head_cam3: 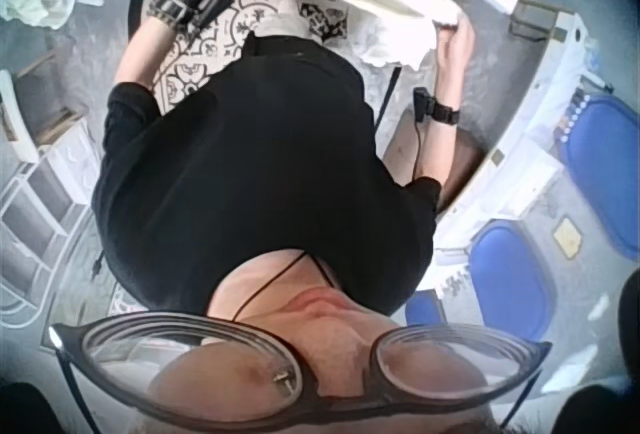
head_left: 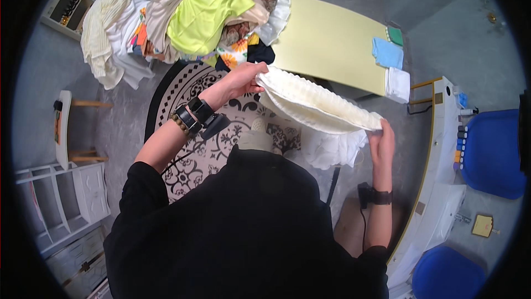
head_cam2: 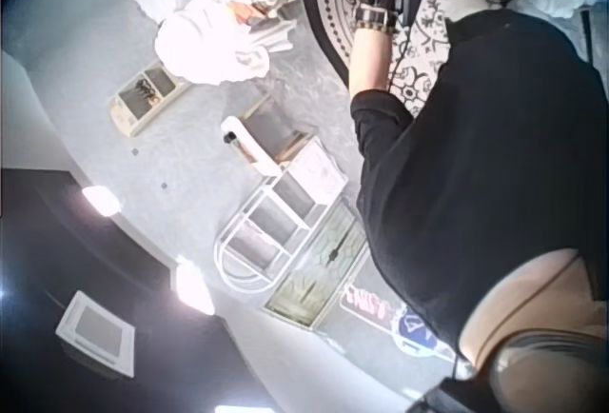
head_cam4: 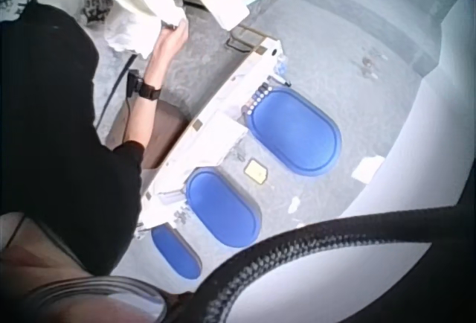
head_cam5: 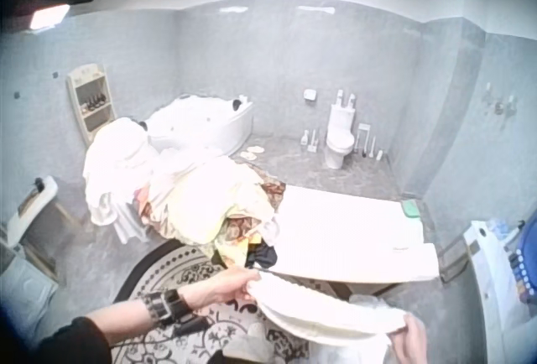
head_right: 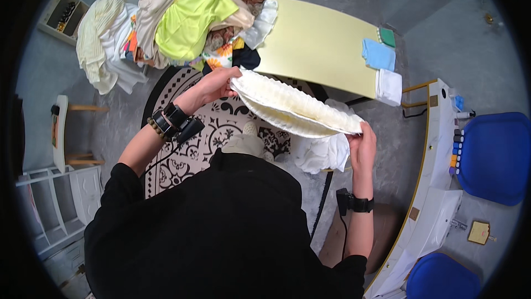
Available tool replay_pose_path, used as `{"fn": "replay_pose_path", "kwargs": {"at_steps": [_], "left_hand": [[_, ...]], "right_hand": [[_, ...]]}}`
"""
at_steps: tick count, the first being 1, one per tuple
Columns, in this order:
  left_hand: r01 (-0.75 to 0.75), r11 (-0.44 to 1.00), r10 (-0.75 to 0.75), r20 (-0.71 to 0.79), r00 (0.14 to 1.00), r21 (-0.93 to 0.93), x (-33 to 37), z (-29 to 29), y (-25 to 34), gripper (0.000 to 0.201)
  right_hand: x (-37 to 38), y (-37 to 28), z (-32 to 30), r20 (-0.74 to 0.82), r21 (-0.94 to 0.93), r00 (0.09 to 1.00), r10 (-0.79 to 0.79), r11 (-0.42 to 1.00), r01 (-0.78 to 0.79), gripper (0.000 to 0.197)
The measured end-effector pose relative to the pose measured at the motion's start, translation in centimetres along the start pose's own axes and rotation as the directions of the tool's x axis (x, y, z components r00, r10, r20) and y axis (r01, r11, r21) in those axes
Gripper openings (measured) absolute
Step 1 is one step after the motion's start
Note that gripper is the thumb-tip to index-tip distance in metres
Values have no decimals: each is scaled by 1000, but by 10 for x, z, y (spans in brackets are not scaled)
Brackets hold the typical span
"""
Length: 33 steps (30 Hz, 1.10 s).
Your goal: Folding a white knit garment on a table.
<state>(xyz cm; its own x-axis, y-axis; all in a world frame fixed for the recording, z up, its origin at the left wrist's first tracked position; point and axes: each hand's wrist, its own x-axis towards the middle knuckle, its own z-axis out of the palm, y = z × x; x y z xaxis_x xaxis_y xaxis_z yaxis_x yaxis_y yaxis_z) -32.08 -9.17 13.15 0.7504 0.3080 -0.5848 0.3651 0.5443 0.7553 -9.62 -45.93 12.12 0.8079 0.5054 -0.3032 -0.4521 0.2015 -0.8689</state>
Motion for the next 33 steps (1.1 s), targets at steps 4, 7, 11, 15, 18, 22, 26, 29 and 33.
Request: {"fn": "replay_pose_path", "kwargs": {"at_steps": [4, 7, 11, 15, 18, 22, 26, 29, 33], "left_hand": [[-97, 995, 99, -108, 989, 24, -34, -1, -32, 23], [-101, 995, 102, -52, 993, 26, -62, -3, -45, 26], [-82, 955, 126, -141, 982, 285, -66, -4, -73, 27], [-45, 991, 59, -104, 993, 129, -85, -4, -85, 24], [-42, 989, 63, -146, 987, 145, -82, -16, -94, 27], [-59, 977, 107, -232, 967, 204, -84, -39, -109, 28], [-123, 963, 208, -372, 905, 240, -83, -63, -137, 21], [-125, 903, 290, -368, 884, 411, -76, -93, -159, 21], [-173, 959, 236, -298, 925, 224, -96, -89, -146, 23]], "right_hand": [[-40, -7, 23, 34, -283, 989, -141, 948, 144, 18], [-52, 4, 18, 6, -516, 956, -294, 818, 255, 23], [-31, 38, -18, 42, -677, 937, -346, 680, 281, 28], [-57, 40, -21, -28, -622, 961, -277, 757, 200, 29], [-61, 48, -15, -43, -568, 978, -206, 810, 145, 27], [-73, 62, 1, 3, -293, 997, -81, 953, 79, 20], [-88, 70, 19, 100, -327, 993, 61, 945, -25, 16], [-95, 76, 34, 126, -330, 991, 53, 944, -8, 17], [-101, 82, 48, 88, -240, 996, 1, 971, 20, 20]]}}
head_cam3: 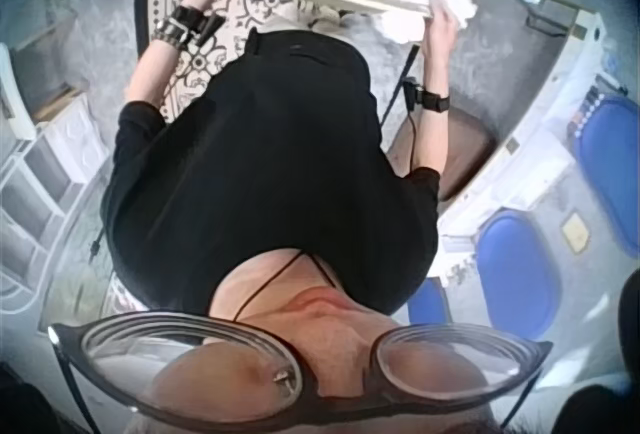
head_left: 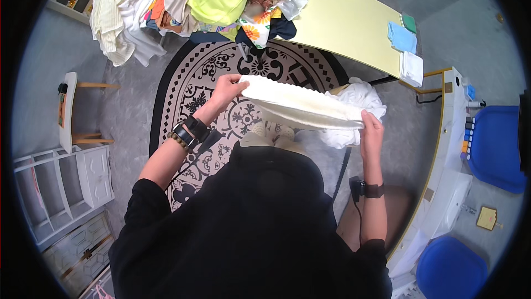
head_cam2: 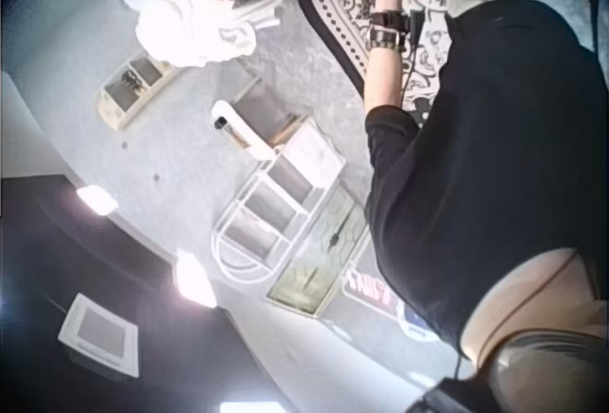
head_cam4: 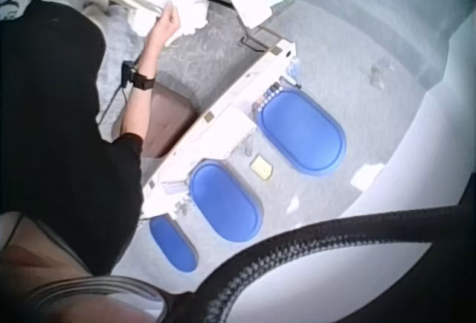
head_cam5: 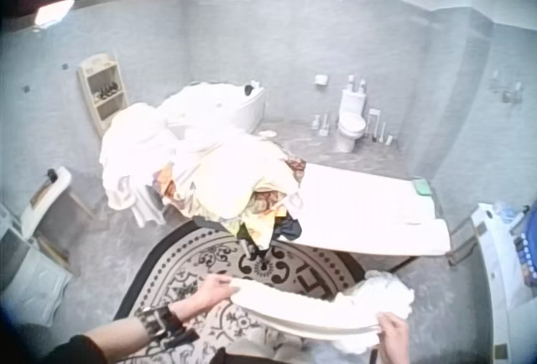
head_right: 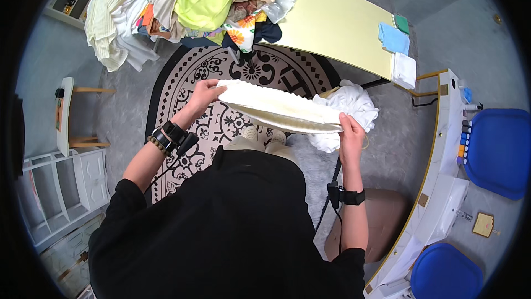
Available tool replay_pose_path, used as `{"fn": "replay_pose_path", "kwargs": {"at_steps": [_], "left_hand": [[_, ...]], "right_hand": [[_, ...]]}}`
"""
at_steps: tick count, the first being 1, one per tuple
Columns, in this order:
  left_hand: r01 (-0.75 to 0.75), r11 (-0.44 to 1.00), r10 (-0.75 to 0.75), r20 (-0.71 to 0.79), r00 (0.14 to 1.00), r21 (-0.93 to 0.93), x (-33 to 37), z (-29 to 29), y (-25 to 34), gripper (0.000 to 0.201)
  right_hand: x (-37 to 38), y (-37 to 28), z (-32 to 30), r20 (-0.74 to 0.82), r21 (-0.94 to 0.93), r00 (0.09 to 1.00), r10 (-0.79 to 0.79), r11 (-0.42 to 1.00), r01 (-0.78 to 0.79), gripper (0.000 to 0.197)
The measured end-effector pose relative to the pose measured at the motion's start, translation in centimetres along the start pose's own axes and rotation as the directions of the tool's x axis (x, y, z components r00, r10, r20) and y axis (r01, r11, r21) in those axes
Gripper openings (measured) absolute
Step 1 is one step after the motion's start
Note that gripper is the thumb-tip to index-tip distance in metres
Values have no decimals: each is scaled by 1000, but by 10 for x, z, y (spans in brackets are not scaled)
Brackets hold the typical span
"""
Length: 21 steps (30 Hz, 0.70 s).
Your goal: Folding a white knit garment on a table.
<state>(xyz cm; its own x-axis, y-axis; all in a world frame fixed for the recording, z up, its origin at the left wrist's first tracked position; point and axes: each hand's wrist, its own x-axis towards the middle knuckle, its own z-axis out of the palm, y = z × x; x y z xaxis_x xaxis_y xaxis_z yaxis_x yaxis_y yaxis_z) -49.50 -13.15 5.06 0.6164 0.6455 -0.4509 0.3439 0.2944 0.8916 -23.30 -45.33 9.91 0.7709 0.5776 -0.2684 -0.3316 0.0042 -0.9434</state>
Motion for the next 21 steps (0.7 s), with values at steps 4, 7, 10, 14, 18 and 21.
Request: {"fn": "replay_pose_path", "kwargs": {"at_steps": [4, 7, 10, 14, 18, 21], "left_hand": [[130, 988, -126, 57, 990, -83, -8, -7, 10, 26], [149, 982, -141, 73, 987, -116, -3, -10, 5, 26], [35, 998, -30, 87, 996, -61, -2, -9, 6, 26], [34, 991, -21, 102, 995, -129, -4, -6, 17, 26], [83, 975, -53, 146, 988, -207, -3, -9, 22, 27], [115, 981, -101, 93, 991, -157, -6, -6, 30, 35]], "right_hand": [[-1, 6, 2, -23, -2, 1000, 5, 1000, -5, 21], [-2, 16, 1, -27, -4, 999, 28, 1000, -28, 23], [-5, 20, 4, -30, 0, 999, 28, 1000, -28, 22], [-12, 15, 15, -101, -7, 994, 32, 999, -32, 20], [-15, 16, 8, -130, 14, 991, 27, 1000, -26, 20], [-10, 31, -7, -80, -186, 992, -100, 979, 84, 20]]}}
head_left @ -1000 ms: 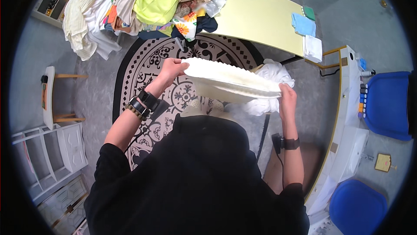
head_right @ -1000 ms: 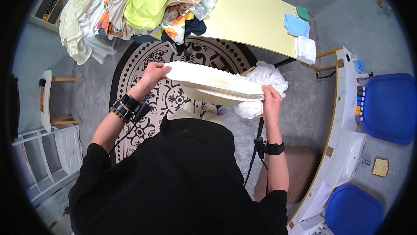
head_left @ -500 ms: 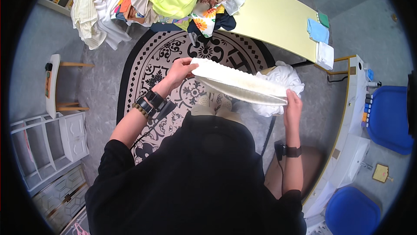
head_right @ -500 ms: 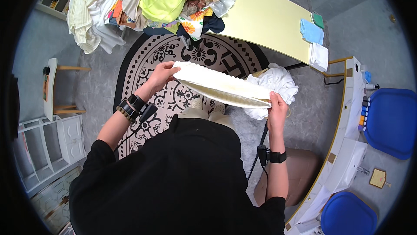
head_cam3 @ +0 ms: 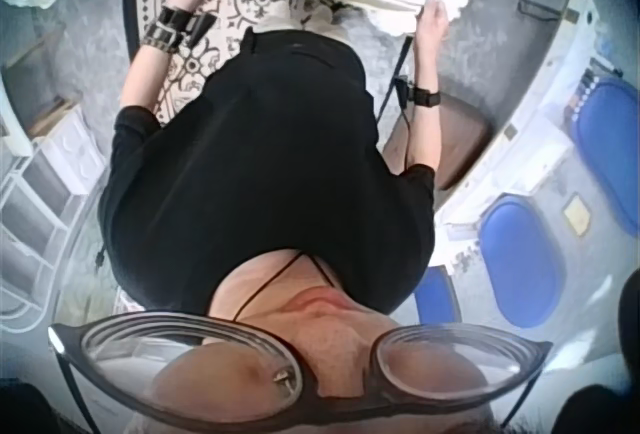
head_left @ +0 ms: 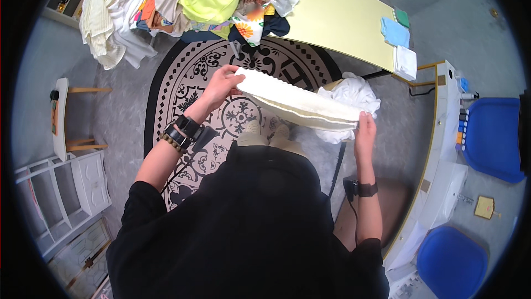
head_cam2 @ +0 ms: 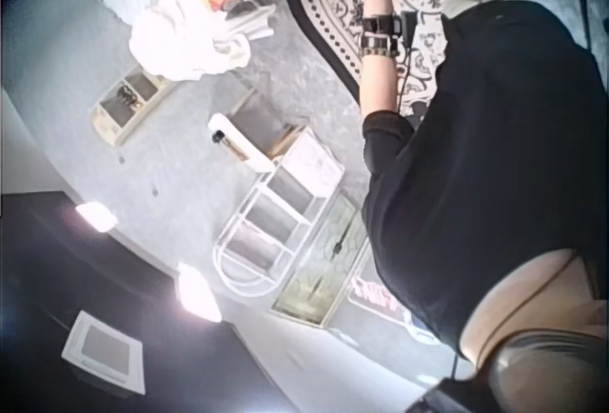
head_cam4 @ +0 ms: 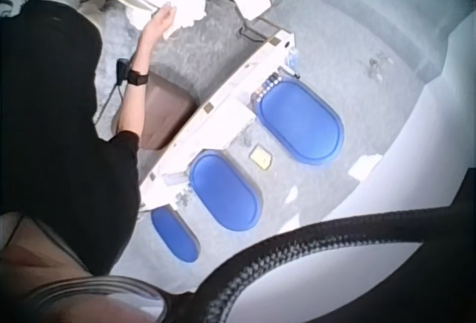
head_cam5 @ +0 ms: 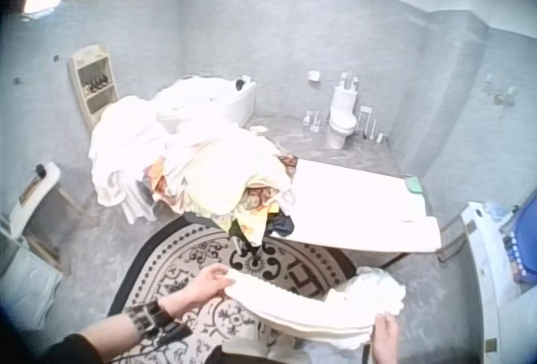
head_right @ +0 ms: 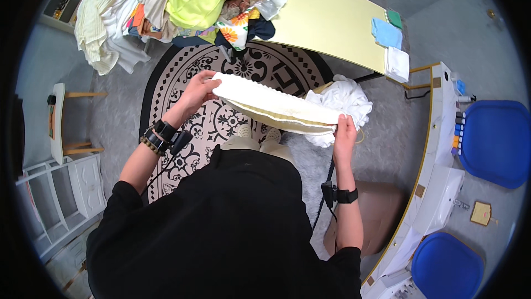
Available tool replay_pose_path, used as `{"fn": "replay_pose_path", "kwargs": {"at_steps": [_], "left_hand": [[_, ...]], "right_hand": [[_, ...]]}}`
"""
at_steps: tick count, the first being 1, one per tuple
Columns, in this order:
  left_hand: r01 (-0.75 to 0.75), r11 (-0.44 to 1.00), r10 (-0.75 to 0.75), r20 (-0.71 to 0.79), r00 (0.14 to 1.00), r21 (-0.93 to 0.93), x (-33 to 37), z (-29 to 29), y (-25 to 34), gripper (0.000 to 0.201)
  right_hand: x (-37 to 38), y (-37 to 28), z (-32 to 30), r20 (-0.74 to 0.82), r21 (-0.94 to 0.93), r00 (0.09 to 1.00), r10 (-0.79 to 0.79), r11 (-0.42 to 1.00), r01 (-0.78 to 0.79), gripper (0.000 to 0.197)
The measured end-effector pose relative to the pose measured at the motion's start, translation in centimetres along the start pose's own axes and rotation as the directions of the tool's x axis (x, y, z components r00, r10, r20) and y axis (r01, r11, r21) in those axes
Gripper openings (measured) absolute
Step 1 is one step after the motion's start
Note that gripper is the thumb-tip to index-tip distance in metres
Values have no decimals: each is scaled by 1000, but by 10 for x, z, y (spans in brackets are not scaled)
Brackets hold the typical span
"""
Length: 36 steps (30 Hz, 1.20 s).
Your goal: Folding a white knit garment on a table.
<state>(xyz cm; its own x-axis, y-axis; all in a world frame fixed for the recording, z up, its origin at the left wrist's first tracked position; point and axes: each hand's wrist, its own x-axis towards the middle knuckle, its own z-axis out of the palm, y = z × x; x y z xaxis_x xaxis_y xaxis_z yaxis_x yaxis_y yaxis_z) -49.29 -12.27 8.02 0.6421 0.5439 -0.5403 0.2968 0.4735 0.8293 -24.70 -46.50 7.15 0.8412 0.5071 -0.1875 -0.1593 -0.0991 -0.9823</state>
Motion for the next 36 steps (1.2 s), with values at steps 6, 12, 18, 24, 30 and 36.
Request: {"fn": "replay_pose_path", "kwargs": {"at_steps": [6, 12, 18, 24, 30, 36], "left_hand": [[-112, 990, 121, 105, 987, -88, -11, 0, 7, 23], [-102, 982, 139, 248, 959, -158, -14, -12, 28, 21], [-88, 971, 146, 260, 955, -220, -23, -9, 39, 26], [-129, 974, 153, 119, 981, -186, -33, -1, 37, 37], [-198, 980, 200, 226, 953, -31, -36, 7, 43, 51], [-202, 974, 223, 271, 936, -104, -41, 2, 47, 50]], "right_hand": [[-2, -20, 19, -102, -80, 987, -128, 990, 120, 16], [1, -11, -13, 176, -37, 983, 51, 998, -45, 39], [-14, -28, -6, 342, 114, 940, -25, 993, -15, 51], [-8, -18, 4, 197, -60, 978, 71, 996, -60, 33], [3, -4, -4, 193, -260, 970, -146, 946, 194, 18], [-3, -28, -8, 308, -218, 949, -70, 966, 142, 41]]}}
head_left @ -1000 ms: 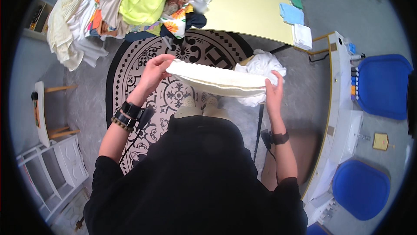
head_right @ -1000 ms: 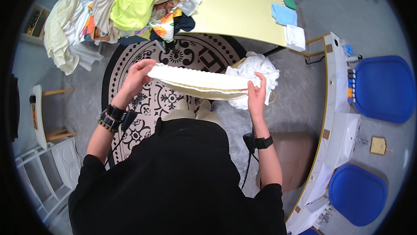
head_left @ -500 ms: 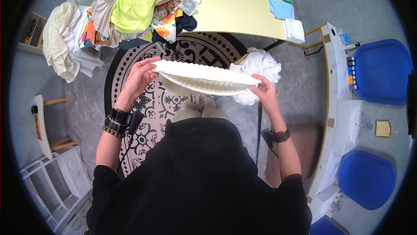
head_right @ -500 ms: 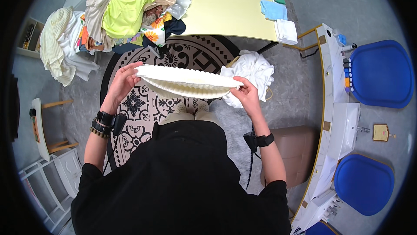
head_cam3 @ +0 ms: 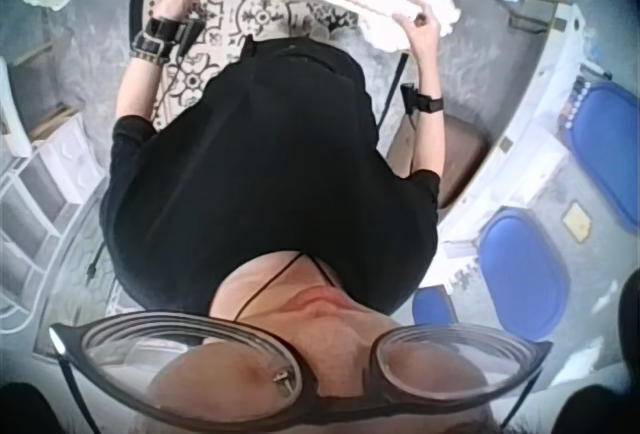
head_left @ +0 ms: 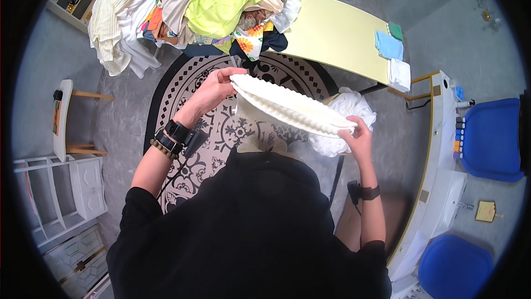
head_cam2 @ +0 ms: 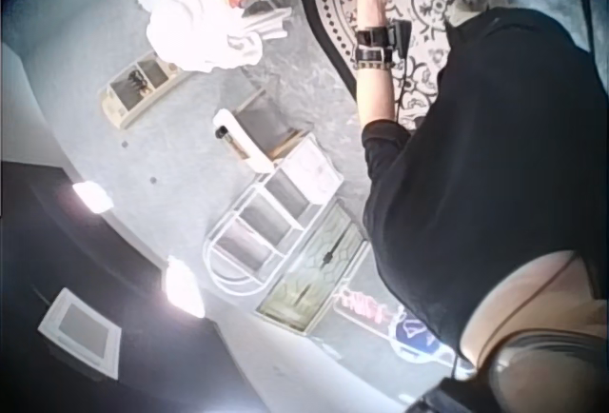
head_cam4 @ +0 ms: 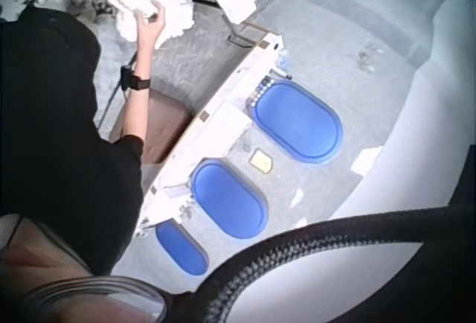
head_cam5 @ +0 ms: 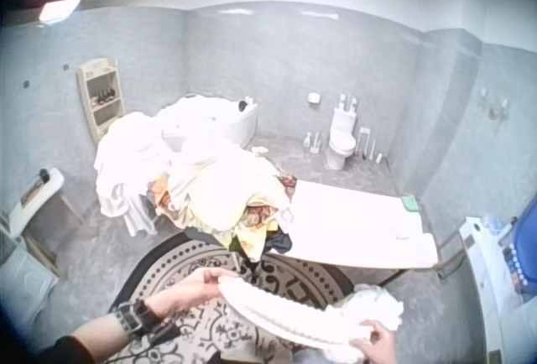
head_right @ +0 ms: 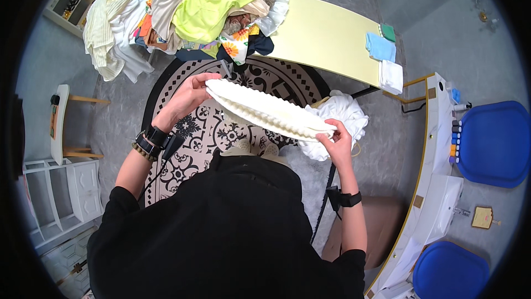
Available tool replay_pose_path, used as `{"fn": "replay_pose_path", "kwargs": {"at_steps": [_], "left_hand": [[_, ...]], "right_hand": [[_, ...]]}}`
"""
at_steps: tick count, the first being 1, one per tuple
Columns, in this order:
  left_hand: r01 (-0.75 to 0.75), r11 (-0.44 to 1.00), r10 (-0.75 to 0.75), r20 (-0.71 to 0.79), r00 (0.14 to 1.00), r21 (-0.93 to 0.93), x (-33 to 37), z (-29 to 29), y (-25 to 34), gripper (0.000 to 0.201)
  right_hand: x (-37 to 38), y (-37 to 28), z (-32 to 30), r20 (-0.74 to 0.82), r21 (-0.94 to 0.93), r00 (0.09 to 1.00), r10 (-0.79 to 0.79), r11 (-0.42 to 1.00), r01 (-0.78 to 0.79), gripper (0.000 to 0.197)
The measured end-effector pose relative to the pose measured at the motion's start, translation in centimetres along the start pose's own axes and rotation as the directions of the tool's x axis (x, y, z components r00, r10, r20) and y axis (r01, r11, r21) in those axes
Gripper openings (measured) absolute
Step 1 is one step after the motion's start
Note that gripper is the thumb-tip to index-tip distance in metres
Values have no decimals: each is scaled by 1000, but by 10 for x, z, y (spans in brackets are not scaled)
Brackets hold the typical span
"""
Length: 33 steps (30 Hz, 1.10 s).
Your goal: Folding a white knit garment on a table.
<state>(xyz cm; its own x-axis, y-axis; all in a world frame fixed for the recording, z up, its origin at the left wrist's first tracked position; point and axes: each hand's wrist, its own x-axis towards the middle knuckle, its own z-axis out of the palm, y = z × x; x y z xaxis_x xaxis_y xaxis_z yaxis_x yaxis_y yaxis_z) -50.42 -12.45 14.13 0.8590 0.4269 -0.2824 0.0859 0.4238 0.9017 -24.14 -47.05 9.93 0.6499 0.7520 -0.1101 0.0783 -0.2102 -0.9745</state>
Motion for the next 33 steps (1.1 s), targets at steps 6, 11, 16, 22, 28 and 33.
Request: {"fn": "replay_pose_path", "kwargs": {"at_steps": [6, 11, 16, 22, 28, 33], "left_hand": [[-87, 995, 92, -80, 993, 57, 5, -7, -9, 34], [-126, 936, 170, -110, 979, 328, 13, -8, -16, 26], [-146, 887, 237, -162, 958, 438, 19, -1, -14, 30], [-237, 492, 431, 2, 902, 838, 23, 15, 1, 33], [-262, 346, 524, 46, 851, 901, 25, 9, 3, 31], [-211, 238, 589, 32, 807, 948, 25, 1, 8, 24]], "right_hand": [[-5, -1, -4, 58, -17, 996, -61, 998, 63, 49], [-7, 8, -10, 58, -345, 982, -178, 920, 187, 54], [-8, -17, -1, 69, -519, 943, -326, 795, 314, 53], [6, -6, -6, 33, -622, 922, -385, 715, 320, 50], [17, -12, -2, -162, -306, 942, -293, 923, 234, 38], [13, -35, 11, -173, -425, 930, -325, 876, 227, 35]]}}
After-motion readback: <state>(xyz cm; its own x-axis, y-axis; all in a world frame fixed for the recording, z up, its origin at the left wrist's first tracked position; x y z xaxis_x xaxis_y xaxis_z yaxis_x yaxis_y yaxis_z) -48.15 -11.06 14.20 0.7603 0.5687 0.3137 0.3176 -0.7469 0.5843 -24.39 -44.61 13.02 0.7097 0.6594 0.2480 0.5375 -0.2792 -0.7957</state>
